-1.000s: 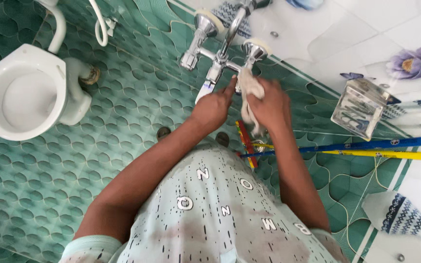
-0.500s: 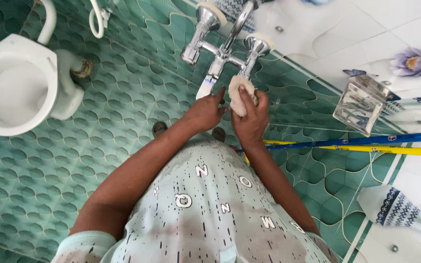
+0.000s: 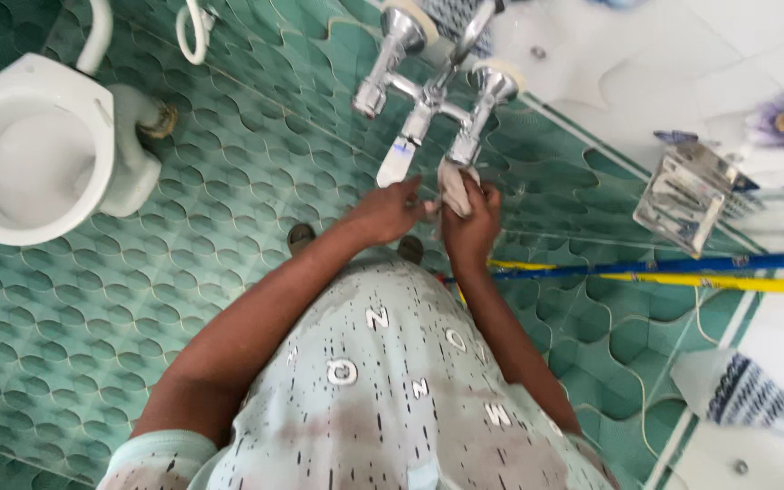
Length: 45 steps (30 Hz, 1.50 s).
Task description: The person wipes down the bathroom faucet and handles with a cloth, cleaning different parts of the fixture.
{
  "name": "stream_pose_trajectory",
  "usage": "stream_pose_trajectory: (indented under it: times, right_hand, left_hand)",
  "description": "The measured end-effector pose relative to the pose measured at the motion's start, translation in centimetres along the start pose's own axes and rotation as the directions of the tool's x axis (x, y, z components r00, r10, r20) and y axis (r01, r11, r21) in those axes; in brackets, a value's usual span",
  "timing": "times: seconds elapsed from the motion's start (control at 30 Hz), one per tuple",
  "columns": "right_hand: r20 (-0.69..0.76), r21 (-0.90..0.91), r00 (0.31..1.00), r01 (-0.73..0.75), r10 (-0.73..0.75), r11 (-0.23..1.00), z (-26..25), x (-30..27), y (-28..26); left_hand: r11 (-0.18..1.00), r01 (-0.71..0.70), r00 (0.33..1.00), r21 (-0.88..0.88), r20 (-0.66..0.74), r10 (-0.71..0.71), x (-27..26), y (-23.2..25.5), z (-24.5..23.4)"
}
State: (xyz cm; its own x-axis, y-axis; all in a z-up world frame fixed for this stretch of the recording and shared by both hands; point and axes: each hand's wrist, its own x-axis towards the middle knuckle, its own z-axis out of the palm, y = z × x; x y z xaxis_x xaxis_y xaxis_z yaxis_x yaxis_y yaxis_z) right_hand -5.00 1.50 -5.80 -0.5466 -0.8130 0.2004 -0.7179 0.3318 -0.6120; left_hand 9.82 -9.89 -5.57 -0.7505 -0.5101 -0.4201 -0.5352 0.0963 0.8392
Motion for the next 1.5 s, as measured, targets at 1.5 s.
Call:
stream_pose_trajectory:
  times: [1.5]
  right_hand:
    - [0.536, 0.843, 0.802, -0.527, 0.264, -0.111, 5.6, 6.6, 8.9]
  left_hand:
    - [0.809, -0.043, 0.880, 0.586, -0.361, 0.308, 2.7, 11.5, -0.2]
